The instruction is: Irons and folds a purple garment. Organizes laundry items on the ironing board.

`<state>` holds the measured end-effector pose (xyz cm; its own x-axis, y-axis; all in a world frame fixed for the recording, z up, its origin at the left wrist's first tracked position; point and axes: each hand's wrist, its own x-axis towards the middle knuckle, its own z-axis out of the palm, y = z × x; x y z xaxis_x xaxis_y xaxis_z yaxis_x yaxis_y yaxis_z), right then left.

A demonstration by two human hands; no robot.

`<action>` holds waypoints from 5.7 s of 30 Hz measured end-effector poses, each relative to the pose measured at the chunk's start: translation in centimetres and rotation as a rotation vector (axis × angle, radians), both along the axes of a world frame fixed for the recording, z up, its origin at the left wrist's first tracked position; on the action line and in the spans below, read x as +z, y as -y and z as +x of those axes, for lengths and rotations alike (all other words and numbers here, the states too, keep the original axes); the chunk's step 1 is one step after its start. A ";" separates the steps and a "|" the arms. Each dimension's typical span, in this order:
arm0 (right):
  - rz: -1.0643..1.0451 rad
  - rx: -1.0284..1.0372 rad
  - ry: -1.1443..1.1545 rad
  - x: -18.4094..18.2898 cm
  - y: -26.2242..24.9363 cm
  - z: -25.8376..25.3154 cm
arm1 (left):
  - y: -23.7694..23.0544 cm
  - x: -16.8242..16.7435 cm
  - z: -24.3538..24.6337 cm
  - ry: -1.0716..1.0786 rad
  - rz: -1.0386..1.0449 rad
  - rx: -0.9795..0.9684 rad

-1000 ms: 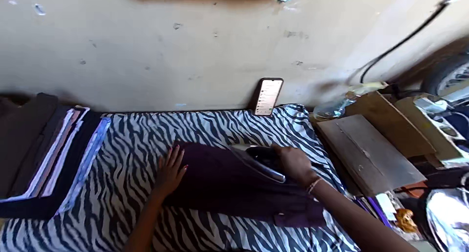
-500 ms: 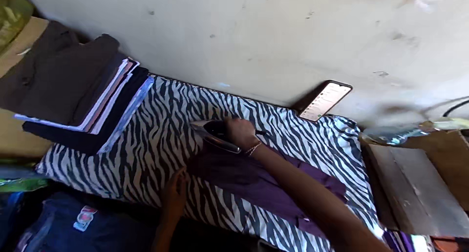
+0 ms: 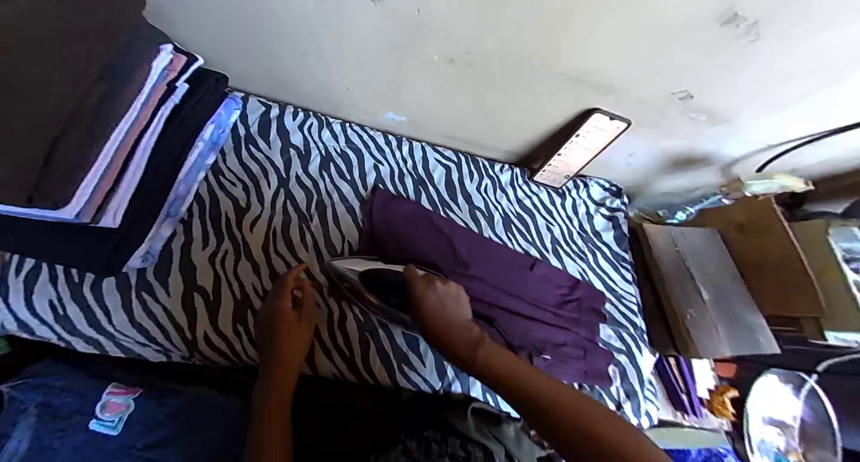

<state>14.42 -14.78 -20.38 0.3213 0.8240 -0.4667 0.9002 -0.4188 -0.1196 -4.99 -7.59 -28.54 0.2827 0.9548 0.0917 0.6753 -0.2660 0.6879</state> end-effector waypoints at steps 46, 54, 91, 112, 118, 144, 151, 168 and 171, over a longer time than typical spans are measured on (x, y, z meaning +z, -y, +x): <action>-0.008 -0.626 0.054 2.0 20.0 25.9 | 8.6 3.6 21.4 0.369 0.165 -0.829; 0.266 -0.908 0.270 3.1 25.6 39.6 | 9.3 -6.4 23.0 -0.139 0.421 -0.703; 1.078 -0.276 -0.665 -2.3 4.6 11.0 | 0.2 -2.4 12.6 1.229 -0.767 -0.119; 1.134 -0.608 -0.607 -11.6 7.7 12.6 | -3.5 -5.1 12.4 -0.350 0.467 -0.397; 0.907 -0.976 -1.366 -10.1 7.4 10.6 | 0.5 1.2 10.8 0.307 -0.056 -0.369; 0.813 -0.426 0.303 -2.3 24.5 22.9 | 8.3 -2.4 13.0 0.105 0.279 -0.728; 0.426 -0.882 0.461 1.6 27.7 38.5 | 8.4 -5.6 11.6 0.019 0.243 -0.788; 0.123 -0.981 -0.023 0.4 13.1 7.4 | 1.2 -2.8 19.2 0.147 0.146 -0.769; 0.092 -1.011 -0.040 0.4 10.8 7.7 | -1.2 -2.3 20.2 0.205 -0.088 -0.660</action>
<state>22.13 -25.57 -19.98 0.8734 0.2078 -0.4404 0.1236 -0.9693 -0.2123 15.21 -6.40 -30.84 0.7917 0.5955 0.1359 0.2453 -0.5137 0.8221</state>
